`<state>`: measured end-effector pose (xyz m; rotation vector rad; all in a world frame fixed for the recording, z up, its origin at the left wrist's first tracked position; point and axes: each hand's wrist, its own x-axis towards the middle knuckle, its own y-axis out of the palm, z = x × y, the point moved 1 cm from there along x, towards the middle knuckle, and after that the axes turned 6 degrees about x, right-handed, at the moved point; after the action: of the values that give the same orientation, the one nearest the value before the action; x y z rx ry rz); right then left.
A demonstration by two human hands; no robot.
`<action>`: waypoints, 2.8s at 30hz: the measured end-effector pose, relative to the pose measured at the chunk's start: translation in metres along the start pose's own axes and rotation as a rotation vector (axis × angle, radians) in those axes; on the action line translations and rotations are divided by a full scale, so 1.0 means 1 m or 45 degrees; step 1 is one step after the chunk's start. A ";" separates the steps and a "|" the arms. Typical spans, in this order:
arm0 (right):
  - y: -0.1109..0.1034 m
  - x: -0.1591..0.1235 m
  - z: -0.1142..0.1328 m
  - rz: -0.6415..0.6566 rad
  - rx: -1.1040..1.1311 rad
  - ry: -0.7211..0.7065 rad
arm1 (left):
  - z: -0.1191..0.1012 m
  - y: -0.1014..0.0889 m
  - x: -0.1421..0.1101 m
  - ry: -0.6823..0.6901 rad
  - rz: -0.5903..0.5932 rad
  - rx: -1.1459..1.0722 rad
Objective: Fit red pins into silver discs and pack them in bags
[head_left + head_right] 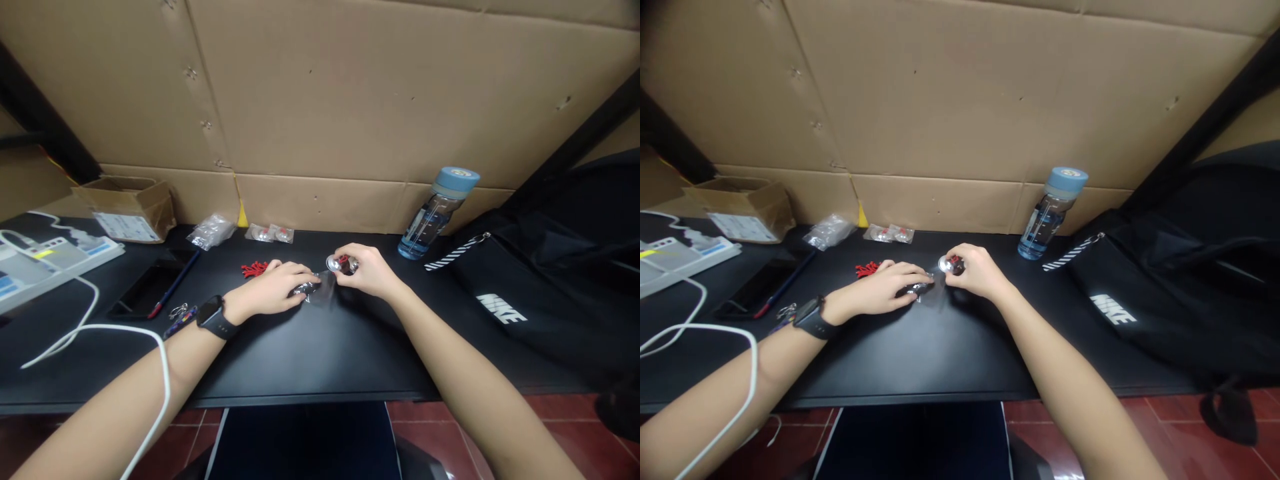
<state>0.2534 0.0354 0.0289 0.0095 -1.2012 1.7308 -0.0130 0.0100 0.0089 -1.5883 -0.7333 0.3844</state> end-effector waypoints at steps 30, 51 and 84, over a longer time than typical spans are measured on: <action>0.014 -0.005 0.012 0.408 -0.170 -0.058 | -0.005 0.008 -0.001 -0.037 0.023 0.182; 0.023 -0.004 -0.001 0.299 0.200 0.123 | 0.000 0.004 -0.003 -0.025 0.028 0.038; 0.025 -0.002 -0.012 0.391 0.335 0.159 | 0.003 -0.004 -0.003 -0.023 0.089 -0.070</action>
<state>0.2425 0.0424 0.0043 -0.1293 -0.9112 2.1159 -0.0181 0.0105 0.0123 -1.6671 -0.7090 0.4331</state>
